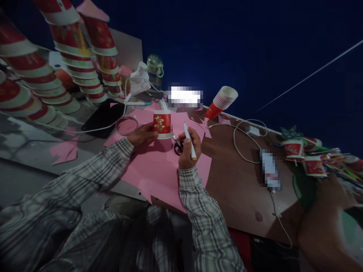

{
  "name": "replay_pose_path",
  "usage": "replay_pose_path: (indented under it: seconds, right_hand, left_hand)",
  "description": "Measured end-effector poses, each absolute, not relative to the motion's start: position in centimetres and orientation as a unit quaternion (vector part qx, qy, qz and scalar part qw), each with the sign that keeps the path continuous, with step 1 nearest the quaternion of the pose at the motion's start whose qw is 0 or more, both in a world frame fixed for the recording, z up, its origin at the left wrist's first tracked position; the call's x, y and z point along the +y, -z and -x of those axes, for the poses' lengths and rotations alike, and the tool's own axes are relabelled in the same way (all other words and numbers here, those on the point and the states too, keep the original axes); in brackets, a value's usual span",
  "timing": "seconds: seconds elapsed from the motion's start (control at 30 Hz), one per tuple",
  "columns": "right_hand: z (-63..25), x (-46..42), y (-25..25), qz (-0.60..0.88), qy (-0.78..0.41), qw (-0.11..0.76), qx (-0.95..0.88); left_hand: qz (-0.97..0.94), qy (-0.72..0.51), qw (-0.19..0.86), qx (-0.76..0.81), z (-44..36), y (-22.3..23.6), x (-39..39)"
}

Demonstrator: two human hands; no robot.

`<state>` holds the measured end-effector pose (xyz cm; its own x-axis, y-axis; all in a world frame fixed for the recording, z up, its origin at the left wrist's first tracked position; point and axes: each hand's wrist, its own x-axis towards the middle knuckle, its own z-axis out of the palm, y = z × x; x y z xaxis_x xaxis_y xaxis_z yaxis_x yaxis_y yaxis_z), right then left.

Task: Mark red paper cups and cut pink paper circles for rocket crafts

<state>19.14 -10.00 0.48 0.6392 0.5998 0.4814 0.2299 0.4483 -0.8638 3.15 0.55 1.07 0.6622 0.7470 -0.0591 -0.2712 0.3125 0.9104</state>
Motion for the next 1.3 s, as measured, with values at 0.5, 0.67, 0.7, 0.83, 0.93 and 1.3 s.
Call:
replay_pose_path:
  seconds: [0.5, 0.67, 0.7, 0.83, 0.93, 1.3]
  right_hand:
    - [-18.0, -10.1, 0.6, 0.540, -0.078, 0.672, -0.501]
    - [-18.5, -9.9, 1.1, 0.558, -0.085, 0.662, -0.494]
    - [-18.7, -9.8, 1.2, 0.556, -0.089, 0.666, -0.490]
    - [-19.2, -9.6, 1.5, 0.548, -0.110, 0.675, -0.482]
    - [-19.3, -9.6, 1.4, 0.555, -0.118, 0.664, -0.487]
    - [-19.9, -10.2, -0.1, 0.530, -0.010, 0.683, -0.502]
  left_hand:
    - [-0.577, -0.336, 0.695, 0.266, -3.8, 0.9, -0.1]
    - [-0.598, -0.351, 0.681, 0.237, -3.7, 0.7, -0.4]
    - [-0.582, -0.351, 0.696, 0.232, -3.7, 0.6, -0.4]
    - [-0.493, -0.338, 0.770, 0.223, -3.4, -0.1, -0.6]
    - [-0.467, -0.324, 0.790, 0.230, -3.3, -0.8, -0.7]
    - [-0.492, -0.301, 0.778, 0.249, -3.4, 0.1, 0.1]
